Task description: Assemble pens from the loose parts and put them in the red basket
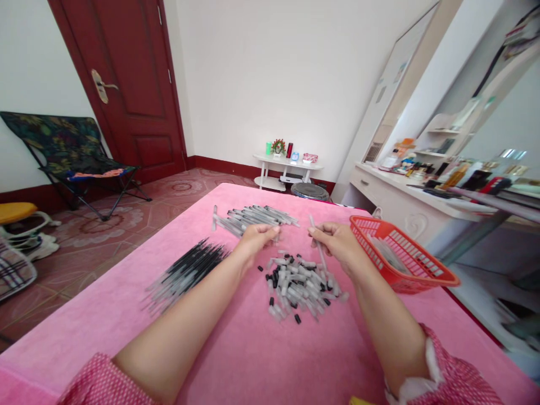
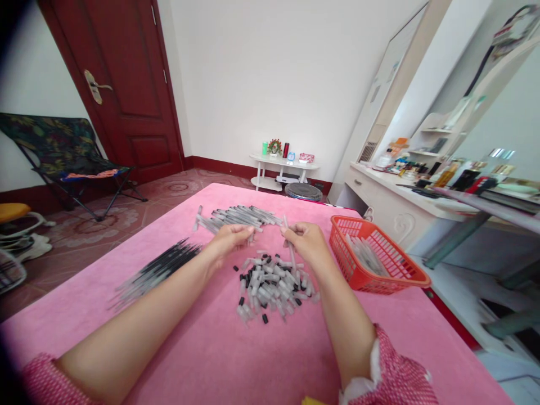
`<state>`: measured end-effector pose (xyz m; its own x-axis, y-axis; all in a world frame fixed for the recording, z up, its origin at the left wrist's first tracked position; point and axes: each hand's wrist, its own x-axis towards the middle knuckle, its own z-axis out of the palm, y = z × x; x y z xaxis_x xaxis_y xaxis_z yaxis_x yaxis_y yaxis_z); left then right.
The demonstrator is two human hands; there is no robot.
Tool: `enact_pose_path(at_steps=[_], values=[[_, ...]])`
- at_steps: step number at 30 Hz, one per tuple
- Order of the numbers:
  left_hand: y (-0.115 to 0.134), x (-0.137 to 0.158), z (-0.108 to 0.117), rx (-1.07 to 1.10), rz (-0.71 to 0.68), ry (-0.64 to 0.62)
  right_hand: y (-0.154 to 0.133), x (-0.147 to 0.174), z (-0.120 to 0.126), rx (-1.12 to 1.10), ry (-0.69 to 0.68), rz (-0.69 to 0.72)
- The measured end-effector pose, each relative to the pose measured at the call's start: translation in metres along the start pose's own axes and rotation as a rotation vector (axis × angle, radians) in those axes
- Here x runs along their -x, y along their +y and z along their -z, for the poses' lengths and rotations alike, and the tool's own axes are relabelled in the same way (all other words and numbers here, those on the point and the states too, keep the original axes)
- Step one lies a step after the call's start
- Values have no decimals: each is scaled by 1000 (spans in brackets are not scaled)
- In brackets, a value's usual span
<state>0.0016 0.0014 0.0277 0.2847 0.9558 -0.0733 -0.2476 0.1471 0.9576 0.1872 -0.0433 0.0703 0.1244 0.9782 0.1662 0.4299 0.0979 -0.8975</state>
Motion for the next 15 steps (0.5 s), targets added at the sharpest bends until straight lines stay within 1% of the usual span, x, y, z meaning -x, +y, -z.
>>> enact_pose_path(at_steps=[3, 5, 7, 10, 12, 13, 15], values=[[-10, 10, -21, -151, -90, -177, -1, 1, 1, 3, 6, 28], [-18, 15, -31, -261, -157, -269, -3, 2, 1, -10, 6, 37], [-27, 19, -38, -388, -238, -312, -4, 3, 1, -25, 6, 25], [-38, 21, -40, -579, -384, -303, -5, 0, 9, 8, 45, 37], [-42, 22, -38, -677, -456, -298, -6, -2, 22, 109, 154, 104], [-44, 22, -37, -706, -473, -301, -7, -2, 32, 194, 247, 145], [-44, 24, -36, -730, -487, -308, -8, -2, 54, 432, 500, 199]])
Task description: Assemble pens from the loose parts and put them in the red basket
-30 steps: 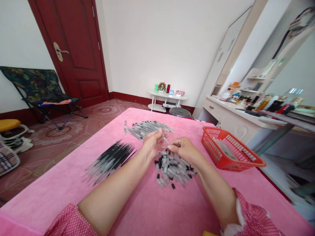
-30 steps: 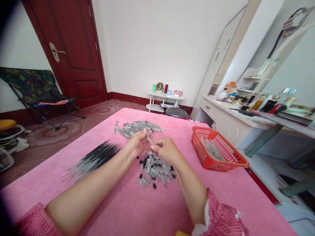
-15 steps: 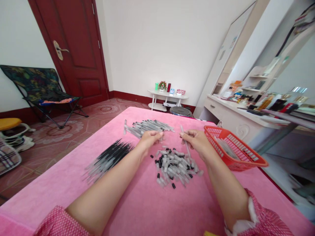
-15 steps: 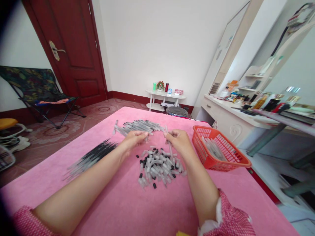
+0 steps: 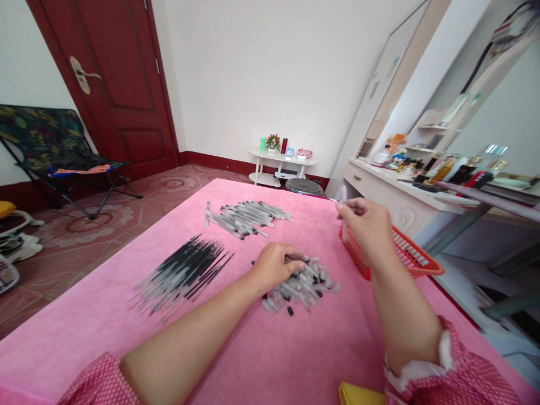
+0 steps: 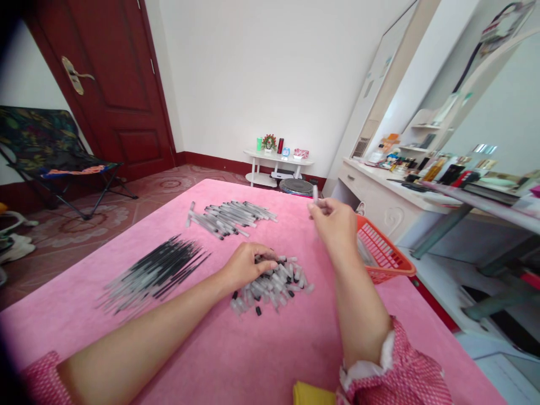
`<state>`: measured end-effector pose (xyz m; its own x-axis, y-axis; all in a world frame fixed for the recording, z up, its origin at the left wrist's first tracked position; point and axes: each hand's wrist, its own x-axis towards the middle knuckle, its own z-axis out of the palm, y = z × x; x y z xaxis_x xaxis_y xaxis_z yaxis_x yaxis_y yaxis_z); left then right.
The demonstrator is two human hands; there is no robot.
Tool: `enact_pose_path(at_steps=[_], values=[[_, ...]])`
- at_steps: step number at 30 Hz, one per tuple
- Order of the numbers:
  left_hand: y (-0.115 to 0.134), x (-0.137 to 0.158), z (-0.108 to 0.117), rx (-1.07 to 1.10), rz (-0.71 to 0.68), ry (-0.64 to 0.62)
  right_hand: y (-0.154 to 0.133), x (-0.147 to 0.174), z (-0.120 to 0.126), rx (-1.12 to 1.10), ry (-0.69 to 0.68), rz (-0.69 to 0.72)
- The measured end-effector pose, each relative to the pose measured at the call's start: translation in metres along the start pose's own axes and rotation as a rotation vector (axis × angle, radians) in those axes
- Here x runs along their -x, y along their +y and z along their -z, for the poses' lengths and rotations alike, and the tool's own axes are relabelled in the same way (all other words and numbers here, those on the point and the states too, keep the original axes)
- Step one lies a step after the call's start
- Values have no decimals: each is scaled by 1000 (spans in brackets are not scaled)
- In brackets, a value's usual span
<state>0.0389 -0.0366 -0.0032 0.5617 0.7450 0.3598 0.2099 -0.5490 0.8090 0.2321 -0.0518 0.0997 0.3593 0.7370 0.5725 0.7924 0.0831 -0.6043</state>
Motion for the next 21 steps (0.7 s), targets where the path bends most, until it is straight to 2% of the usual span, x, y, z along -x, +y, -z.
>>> enact_pose_path(at_steps=[2, 3, 5, 8, 9, 11, 13, 15, 18, 19, 21], values=[[1, 1, 0, -2, -14, 12, 10, -8, 20, 297, 193, -9], [2, 1, 1, 0, -25, 23, 16, -10, 28, 424, 233, -57], [3, 1, 1, 17, -30, 64, 28, -14, 42, 603, 157, -199], [1, -3, 5, 92, 32, 181, 41, -17, 51, 721, -79, -377], [-1, -5, 7, 134, 62, 246, 43, -17, 50, 733, -114, -391], [-8, -10, 13, 250, 120, 398, 40, -16, 44, 722, -83, -331], [-17, -13, 20, 376, 162, 572, 29, -12, 29, 626, -21, -171], [-26, -16, 27, 456, 189, 718, 14, -6, 5, 433, -58, 19], [-38, -16, 32, 503, 227, 863, -7, 6, -48, 138, -370, 176], [-41, -16, 33, 514, 236, 886, -12, 9, -67, 99, -456, 200], [-44, -15, 32, 524, 232, 898, -21, 17, -104, 134, -545, 245]])
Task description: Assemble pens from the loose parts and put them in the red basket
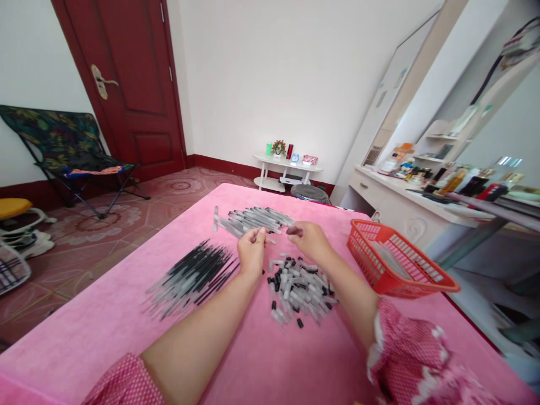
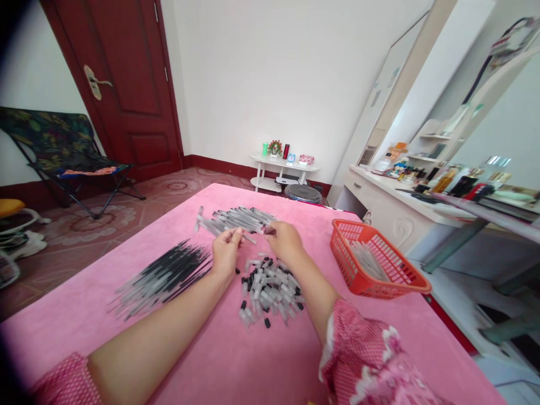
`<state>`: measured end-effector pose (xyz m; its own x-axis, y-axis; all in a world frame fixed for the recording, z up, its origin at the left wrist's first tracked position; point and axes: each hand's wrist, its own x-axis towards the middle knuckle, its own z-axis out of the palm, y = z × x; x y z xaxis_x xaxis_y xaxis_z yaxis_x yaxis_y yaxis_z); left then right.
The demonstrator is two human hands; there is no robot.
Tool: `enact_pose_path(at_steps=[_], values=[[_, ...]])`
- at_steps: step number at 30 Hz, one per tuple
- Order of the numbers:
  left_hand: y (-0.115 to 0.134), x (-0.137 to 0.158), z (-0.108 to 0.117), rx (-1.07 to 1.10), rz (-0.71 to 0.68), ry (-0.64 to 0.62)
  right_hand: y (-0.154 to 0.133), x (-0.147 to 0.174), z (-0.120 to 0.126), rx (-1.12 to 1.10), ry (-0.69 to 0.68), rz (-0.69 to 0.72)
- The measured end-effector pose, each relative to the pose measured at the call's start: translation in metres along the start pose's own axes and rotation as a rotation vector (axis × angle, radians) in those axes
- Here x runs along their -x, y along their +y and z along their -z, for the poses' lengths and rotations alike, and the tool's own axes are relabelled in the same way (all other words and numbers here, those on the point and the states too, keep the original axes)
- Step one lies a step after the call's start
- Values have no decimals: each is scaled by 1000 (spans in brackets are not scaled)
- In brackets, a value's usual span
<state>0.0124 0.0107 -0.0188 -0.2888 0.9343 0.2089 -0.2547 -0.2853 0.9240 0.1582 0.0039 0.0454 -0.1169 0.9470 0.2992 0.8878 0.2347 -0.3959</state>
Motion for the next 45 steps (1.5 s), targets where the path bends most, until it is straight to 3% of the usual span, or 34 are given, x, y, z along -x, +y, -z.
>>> enact_pose_path(at_steps=[3, 6, 9, 16, 20, 24, 30, 35, 38, 40, 45], values=[[-2, 2, 0, -1, -11, -62, -12, -16, -36, 157, -126, -24], [0, 5, -1, -2, -3, -117, -16, -24, -50, 204, -163, -59], [1, 5, 0, -10, 11, -141, -15, -26, -42, 207, -171, -70], [-4, 5, 2, -29, -14, -137, -1, -10, 6, 103, -169, -139], [0, 8, -1, 49, 30, -173, 2, 10, 4, -236, -148, -153], [9, 12, -3, 161, 104, -314, -4, 25, -8, -580, -126, -200], [20, 12, -3, 411, 264, -439, -17, 36, -1, -918, -299, -261], [26, 12, -5, 513, 382, -453, -22, 40, 4, -1078, -374, -316], [29, 14, -7, 497, 394, -404, -25, 39, 4, -980, -316, -305], [32, 15, -9, 479, 398, -362, -28, 38, 6, -801, -253, -275], [38, 20, -16, 435, 429, -260, -39, 41, 17, -22, 7, -63]])
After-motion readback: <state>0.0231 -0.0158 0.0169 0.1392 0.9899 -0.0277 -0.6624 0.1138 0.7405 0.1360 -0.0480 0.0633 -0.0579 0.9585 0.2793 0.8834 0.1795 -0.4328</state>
